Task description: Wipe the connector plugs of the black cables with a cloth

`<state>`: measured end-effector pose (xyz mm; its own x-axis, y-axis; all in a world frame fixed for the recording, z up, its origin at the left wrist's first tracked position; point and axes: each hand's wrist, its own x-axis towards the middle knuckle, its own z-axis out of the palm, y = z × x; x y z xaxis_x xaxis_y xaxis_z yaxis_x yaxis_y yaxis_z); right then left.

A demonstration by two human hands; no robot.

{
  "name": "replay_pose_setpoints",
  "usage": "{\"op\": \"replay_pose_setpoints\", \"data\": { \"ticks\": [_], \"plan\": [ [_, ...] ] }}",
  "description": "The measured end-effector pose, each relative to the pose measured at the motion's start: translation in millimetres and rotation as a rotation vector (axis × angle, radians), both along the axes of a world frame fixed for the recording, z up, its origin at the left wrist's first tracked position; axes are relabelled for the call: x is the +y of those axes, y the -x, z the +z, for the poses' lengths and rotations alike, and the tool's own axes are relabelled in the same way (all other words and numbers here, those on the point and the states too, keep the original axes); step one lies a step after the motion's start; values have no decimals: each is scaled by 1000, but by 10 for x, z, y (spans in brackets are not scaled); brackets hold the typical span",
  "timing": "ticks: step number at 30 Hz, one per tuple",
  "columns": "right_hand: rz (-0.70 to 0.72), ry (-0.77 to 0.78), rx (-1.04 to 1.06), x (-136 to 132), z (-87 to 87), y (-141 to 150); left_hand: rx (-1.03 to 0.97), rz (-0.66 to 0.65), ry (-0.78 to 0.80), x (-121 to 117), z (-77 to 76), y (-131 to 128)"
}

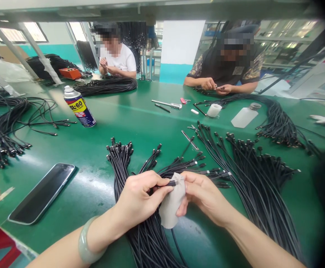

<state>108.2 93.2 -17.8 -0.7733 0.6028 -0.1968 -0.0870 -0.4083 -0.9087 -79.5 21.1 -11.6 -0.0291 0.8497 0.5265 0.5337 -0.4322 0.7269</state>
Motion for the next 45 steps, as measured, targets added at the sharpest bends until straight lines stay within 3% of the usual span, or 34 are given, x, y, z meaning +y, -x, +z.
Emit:
{"op": "replay_pose_setpoints", "data": {
  "ticks": [12,22,28,32,35,45],
  "plan": [
    [4,-226,-130,20,-48,10,177,-106,-96,16,-7,49],
    [0,-315,-223,4,-54,-15,293,-125,-176,51,-79,98],
    [-132,-432,-298,-21,-39,21,297,-70,-177,55,-140,76],
    [-274,-419,-221,16,-55,29,228,-14,-173,56,-107,64],
    [-286,-436,-150,16,-65,20,198,-4,-194,59,-57,70],
    [-397,-1091,-147,-36,-36,4,226,34,-190,28,-5,59]
  ]
}}
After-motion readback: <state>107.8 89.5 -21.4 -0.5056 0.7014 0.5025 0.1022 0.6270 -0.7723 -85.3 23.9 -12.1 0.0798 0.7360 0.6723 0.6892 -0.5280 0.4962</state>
